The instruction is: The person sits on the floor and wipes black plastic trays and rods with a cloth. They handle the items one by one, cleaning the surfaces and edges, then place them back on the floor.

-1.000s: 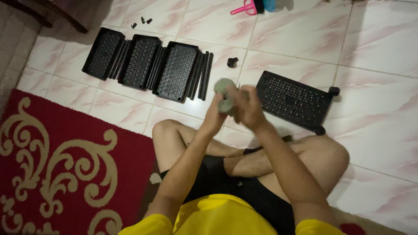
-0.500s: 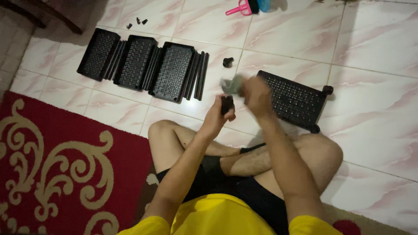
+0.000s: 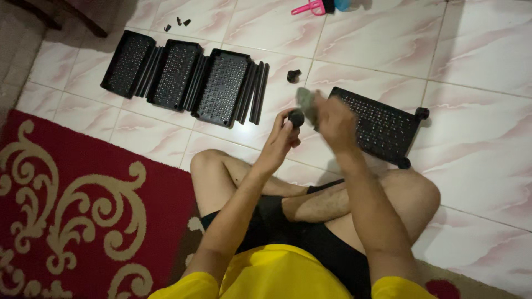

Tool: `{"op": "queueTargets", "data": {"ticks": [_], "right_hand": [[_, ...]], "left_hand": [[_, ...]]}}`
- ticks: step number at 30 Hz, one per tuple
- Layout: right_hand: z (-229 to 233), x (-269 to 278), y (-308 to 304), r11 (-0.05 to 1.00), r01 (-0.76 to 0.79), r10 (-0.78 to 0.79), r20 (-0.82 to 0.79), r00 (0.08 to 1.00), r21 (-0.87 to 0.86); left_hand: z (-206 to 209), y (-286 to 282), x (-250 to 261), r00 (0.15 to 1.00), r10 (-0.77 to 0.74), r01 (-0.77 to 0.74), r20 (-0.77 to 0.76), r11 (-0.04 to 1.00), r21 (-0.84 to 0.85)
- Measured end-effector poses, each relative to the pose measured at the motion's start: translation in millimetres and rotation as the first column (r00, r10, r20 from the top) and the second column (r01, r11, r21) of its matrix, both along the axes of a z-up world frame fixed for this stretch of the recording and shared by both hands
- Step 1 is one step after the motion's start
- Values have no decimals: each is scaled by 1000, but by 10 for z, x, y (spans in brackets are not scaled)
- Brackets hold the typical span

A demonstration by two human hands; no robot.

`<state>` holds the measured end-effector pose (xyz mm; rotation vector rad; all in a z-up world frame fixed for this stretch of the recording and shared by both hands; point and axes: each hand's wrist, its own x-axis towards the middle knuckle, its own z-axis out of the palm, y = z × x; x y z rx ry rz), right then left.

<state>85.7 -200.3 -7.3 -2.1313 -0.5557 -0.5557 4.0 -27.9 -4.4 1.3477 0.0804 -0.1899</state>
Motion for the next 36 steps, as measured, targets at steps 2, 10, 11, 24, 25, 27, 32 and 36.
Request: {"op": "queueTargets", "data": {"ticks": [2, 10, 11, 24, 25, 27, 32, 36], "right_hand": [[4, 118, -86, 971, 69, -61, -41, 997, 229], [-180, -174, 97, 971, -238, 224, 329, 917, 0], [-205, -122, 91, 977, -208, 213, 311, 926, -51], [-376, -181, -12, 979, -202, 196, 212, 957, 5], [-430, -103, -23, 997, -79, 80, 162, 984, -9], [-538, 158, -148, 989, 134, -132, -25, 991, 63], [-872, 262, -103, 639, 394, 211, -644, 735, 660], [-934, 72, -81, 835, 171, 367, -761, 536, 523]], "left_hand": [[3, 52, 12, 997, -60, 66, 55, 991, -116], [-25, -1, 50, 997, -12, 5, 82, 996, 93], [-18, -15, 34, 997, -21, 13, 81, 995, 96], [-254, -59, 77, 984, -53, 70, -169, 993, 94], [-251, -50, 53, 993, -86, 86, -79, 996, 5], [-220, -50, 55, 992, -122, 123, 41, 992, -38], [-166, -78, 139, 980, -97, 19, 176, 915, 402], [-397, -110, 413, 936, -40, -200, 349, 755, 624]]}}
